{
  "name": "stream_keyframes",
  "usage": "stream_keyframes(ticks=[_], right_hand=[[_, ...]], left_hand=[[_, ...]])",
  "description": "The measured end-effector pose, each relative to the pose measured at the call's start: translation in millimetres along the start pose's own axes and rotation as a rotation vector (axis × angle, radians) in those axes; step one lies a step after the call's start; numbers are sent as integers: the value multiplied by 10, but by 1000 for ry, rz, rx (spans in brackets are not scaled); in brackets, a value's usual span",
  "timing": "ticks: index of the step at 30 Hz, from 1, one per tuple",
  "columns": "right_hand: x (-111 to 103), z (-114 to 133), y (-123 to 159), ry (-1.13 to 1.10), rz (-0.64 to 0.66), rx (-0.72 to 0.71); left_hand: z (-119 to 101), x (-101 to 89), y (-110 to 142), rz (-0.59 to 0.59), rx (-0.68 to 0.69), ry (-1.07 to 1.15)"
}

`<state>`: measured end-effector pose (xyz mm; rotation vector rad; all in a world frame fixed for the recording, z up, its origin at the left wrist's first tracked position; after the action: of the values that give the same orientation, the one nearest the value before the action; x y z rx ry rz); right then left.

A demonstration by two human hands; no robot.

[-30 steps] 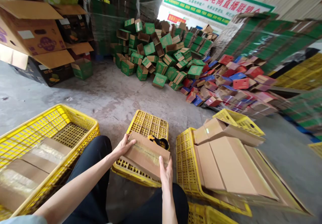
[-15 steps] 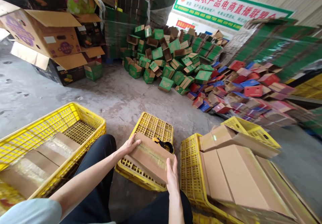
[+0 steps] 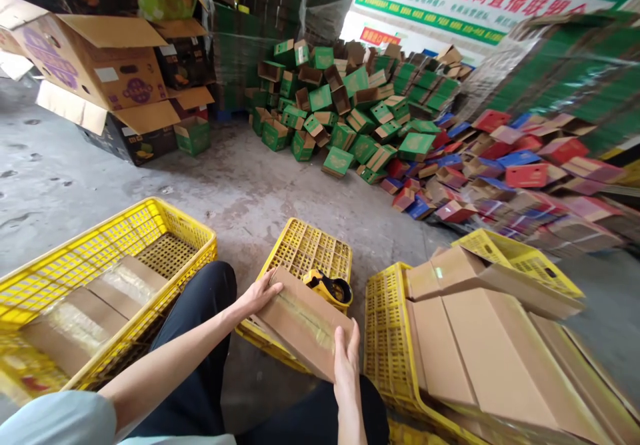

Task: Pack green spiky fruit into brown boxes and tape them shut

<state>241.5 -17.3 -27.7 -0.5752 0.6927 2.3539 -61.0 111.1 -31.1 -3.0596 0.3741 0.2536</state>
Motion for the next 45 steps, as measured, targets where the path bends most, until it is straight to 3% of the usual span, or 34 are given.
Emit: stream_keyframes(ticks=[7,12,17,22,27,34,40,45], right_hand=[[26,-44,-166,153,-72,-16],[10,7,-72,243,-147,-41],[8,447,255,441,-314,-372],[389,768,472,733,-183,-616],[715,808,587,969,-19,-663],[768,822,596,1064,118,-725],[727,928,618,940,68,-809],[701,935,629,913,46,-849]], left_hand=[[-9,28,-25,-4,9,-17],[-26,15,4,-23,9,38],[-47,12,8,12,5,44],[-5,19,-13,12,-1,26],[58,27,-14,5,2,24],[45,34,-13,14,48,49],[97,83,-28,8,12,64],[219,54,14,-8,-36,231]])
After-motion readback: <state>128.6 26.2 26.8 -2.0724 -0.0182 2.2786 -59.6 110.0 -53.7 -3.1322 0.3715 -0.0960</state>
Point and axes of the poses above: each hand's wrist, its own y-axis away from the middle knuckle, its own x-axis out of the palm, z = x × y, the point moved 7 cm from there along -y, towards the middle knuckle, and after that the axes turned 15 degrees about x, right-handed, at the moved point
